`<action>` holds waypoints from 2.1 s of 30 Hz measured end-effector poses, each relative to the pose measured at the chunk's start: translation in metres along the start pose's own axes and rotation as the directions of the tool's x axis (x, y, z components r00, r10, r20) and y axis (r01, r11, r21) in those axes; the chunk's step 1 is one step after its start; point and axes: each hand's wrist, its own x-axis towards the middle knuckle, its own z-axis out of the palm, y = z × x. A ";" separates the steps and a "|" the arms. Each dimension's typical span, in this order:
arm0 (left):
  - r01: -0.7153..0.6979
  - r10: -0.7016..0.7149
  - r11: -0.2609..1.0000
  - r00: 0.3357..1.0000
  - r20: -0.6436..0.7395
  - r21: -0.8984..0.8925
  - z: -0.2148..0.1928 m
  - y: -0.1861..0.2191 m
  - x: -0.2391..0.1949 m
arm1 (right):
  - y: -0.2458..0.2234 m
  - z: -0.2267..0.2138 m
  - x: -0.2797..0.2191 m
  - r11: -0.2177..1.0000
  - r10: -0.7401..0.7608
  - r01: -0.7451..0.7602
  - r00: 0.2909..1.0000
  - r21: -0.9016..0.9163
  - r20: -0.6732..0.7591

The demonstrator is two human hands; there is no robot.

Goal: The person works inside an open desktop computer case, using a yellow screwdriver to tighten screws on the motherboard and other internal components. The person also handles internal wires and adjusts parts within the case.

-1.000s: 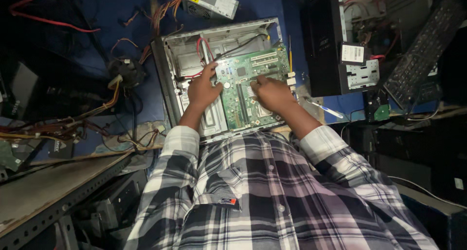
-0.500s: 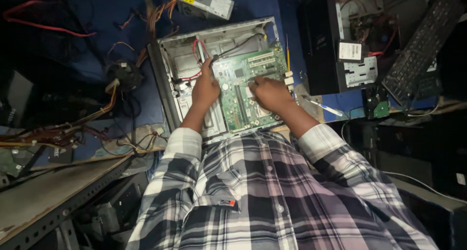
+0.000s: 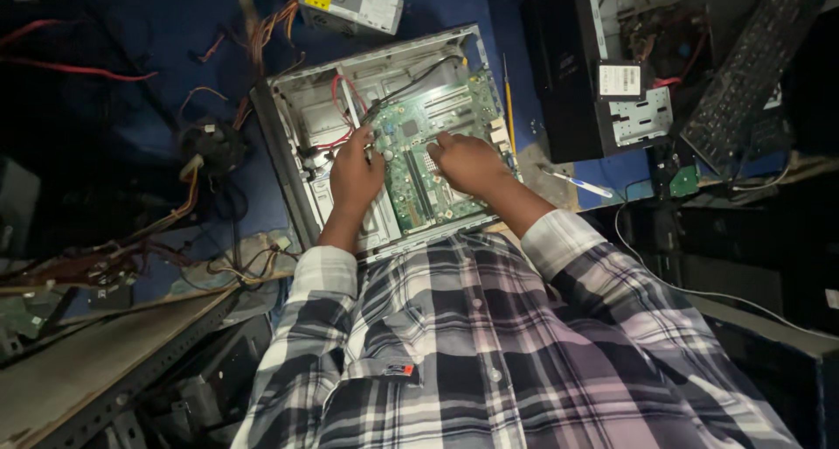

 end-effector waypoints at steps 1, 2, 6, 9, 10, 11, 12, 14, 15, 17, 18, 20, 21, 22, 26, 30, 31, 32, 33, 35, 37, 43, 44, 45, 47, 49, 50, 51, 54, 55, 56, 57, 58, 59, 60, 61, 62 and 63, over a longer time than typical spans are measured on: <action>-0.056 0.057 0.997 0.998 -0.030 0.044 -0.001 0.002 0.000 | 0.000 0.000 -0.001 1.000 0.025 -0.025 0.999 0.006 0.032; -0.002 0.002 1.000 1.000 -0.027 -0.012 -0.002 0.003 0.001 | 0.001 0.001 0.000 0.999 0.044 -0.045 0.997 0.009 0.066; 0.088 -0.091 0.985 0.996 -0.015 -0.148 -0.007 0.003 0.006 | 0.002 0.006 -0.004 0.997 0.073 -0.076 0.993 0.029 0.095; 0.069 -0.073 0.988 0.997 -0.021 -0.142 -0.007 0.003 0.008 | 0.003 0.014 -0.006 0.997 0.044 -0.047 0.998 0.063 0.052; 0.061 -0.065 0.990 0.998 -0.022 -0.131 -0.007 0.002 0.007 | 0.002 0.019 -0.006 0.997 0.048 -0.052 0.996 0.054 0.071; 0.050 -0.054 0.989 0.998 -0.022 -0.140 -0.008 0.002 0.005 | 0.001 0.023 -0.005 0.997 0.053 -0.058 0.995 0.046 0.090; 0.036 -0.040 0.988 0.999 -0.025 -0.149 -0.008 0.002 0.005 | 0.001 0.027 -0.003 0.998 0.057 -0.061 0.993 0.035 0.105; 0.033 -0.037 0.985 0.999 -0.018 -0.169 -0.008 0.002 0.005 | 0.002 0.034 -0.005 0.996 0.035 -0.038 0.998 0.075 0.048; 0.045 -0.047 0.983 0.999 -0.008 -0.180 -0.008 0.001 0.006 | 0.003 0.037 -0.006 0.995 0.024 -0.026 1.000 0.095 0.020; 0.060 -0.061 0.978 0.998 -0.001 -0.198 -0.009 0.000 0.005 | 0.007 0.044 -0.008 0.994 0.028 -0.031 0.999 0.107 0.032; 0.059 -0.061 0.976 0.998 -0.002 -0.208 -0.008 0.000 0.004 | 0.008 0.048 -0.009 0.993 0.036 -0.040 0.999 0.113 0.038; 0.057 -0.059 0.979 0.998 -0.002 -0.195 -0.007 0.000 0.005 | 0.010 0.054 -0.011 0.992 0.030 -0.034 0.999 0.124 0.034; 0.056 -0.058 0.984 0.998 -0.003 -0.172 -0.008 0.001 0.006 | 0.011 0.055 -0.010 0.991 0.028 -0.031 0.999 0.128 0.030; 0.056 -0.057 0.987 0.998 -0.004 -0.148 -0.007 0.002 0.006 | 0.012 0.056 -0.010 0.992 0.021 -0.023 1.000 0.125 0.015; 0.011 -0.011 0.996 1.000 0.001 -0.090 -0.009 0.005 0.005 | 0.012 0.055 -0.007 0.990 0.026 -0.028 1.000 0.138 0.013; -0.016 0.016 1.000 1.000 0.026 0.004 -0.009 0.005 0.005 | 0.014 0.051 -0.009 0.983 0.051 -0.062 0.996 0.171 0.067; -0.032 0.032 0.999 0.999 0.034 0.021 -0.009 0.006 0.005 | 0.014 0.050 -0.011 0.982 0.048 -0.059 0.997 0.179 0.060; -0.061 0.061 0.998 0.998 0.025 0.012 -0.008 0.006 0.006 | 0.015 0.050 -0.011 0.981 0.044 -0.053 0.998 0.188 0.052; -0.090 0.090 0.996 0.996 0.015 0.004 -0.008 0.007 0.006 | 0.015 0.050 -0.012 0.980 0.039 -0.047 0.998 0.196 0.045; -0.104 0.104 0.994 0.995 0.000 0.043 -0.008 0.007 0.006 | 0.015 0.051 -0.011 0.983 0.031 -0.032 0.999 0.181 0.011; -0.078 0.079 0.988 0.997 -0.004 0.132 -0.008 0.008 0.006 | 0.016 0.053 -0.009 0.984 0.017 -0.013 1.000 0.176 -0.022; -0.052 0.049 0.989 0.999 0.020 0.139 -0.005 0.008 0.002 | 0.016 0.061 -0.015 0.971 0.062 -0.059 0.998 0.232 -0.005; -0.054 0.053 0.989 0.999 0.013 0.136 -0.005 0.007 0.003 | 0.016 0.062 -0.015 0.967 0.063 -0.053 0.998 0.251 -0.032; -0.057 0.057 0.990 0.998 0.007 0.132 -0.005 0.007 0.004 | 0.016 0.064 -0.015 0.962 0.064 -0.046 0.996 0.270 -0.059; -0.057 0.056 0.987 0.998 0.013 0.148 -0.003 0.006 0.007 | 0.019 0.068 -0.012 0.956 0.103 -0.086 0.993 0.279 -0.048; -0.047 0.037 0.982 0.998 0.053 0.181 -0.003 0.005 0.004 | 0.017 0.078 -0.013 0.947 0.128 -0.106 0.990 0.305 -0.055; -0.046 0.034 0.981 0.997 0.063 0.190 -0.002 0.005 0.004 | 0.017 0.082 -0.011 0.942 0.131 -0.100 0.988 0.320 -0.078; -0.045 0.031 0.979 0.997 0.073 0.199 -0.002 0.006 0.004 | 0.019 0.086 -0.011 0.938 0.135 -0.094 0.986 0.334 -0.101; -0.039 0.027 0.979 0.998 0.063 0.201 -0.006 0.009 0.005 | 0.022 0.096 -0.008 0.968 0.099 -0.088 0.994 0.233 -0.037; -0.037 0.026 0.980 0.998 0.058 0.197 -0.008 0.011 0.004 | 0.022 0.098 -0.008 0.969 0.096 -0.083 0.994 0.232 -0.047; -0.018 0.005 0.975 0.998 0.059 0.222 -0.007 0.013 0.005 | 0.025 0.099 -0.007 0.971 0.095 -0.080 0.994 0.227 -0.059; 0.000 -0.015 0.969 0.998 0.059 0.246 -0.007 0.015 0.006 | 0.027 0.098 -0.007 0.972 0.094 -0.076 0.993 0.221 -0.070; 0.020 -0.037 0.963 0.998 0.059 0.270 -0.007 0.017 0.006 | 0.030 0.097 -0.008 0.971 0.103 -0.088 0.993 0.223 -0.056; 0.039 -0.061 0.948 0.996 0.060 0.316 -0.006 0.018 0.008 | 0.032 0.096 -0.008 0.970 0.111 -0.099 0.993 0.224 -0.041; 0.058 -0.086 0.931 0.994 0.063 0.361 -0.006 0.018 0.010 | 0.033 0.095 -0.009 0.967 0.121 -0.112 0.992 0.227 -0.025; 0.076 -0.111 0.911 0.992 0.064 0.406 -0.005 0.018 0.011 | 0.032 0.094 -0.009 0.971 0.117 -0.106 0.992 0.214 -0.036; 0.069 -0.119 0.910 0.988 0.098 0.410 -0.005 0.017 0.012 | 0.032 0.092 -0.009 0.975 0.113 -0.101 0.992 0.198 -0.049; 0.061 -0.126 0.908 0.983 0.132 0.413 -0.005 0.015 0.013 | 0.032 0.090 -0.009 0.979 0.109 -0.096 0.992 0.182 -0.062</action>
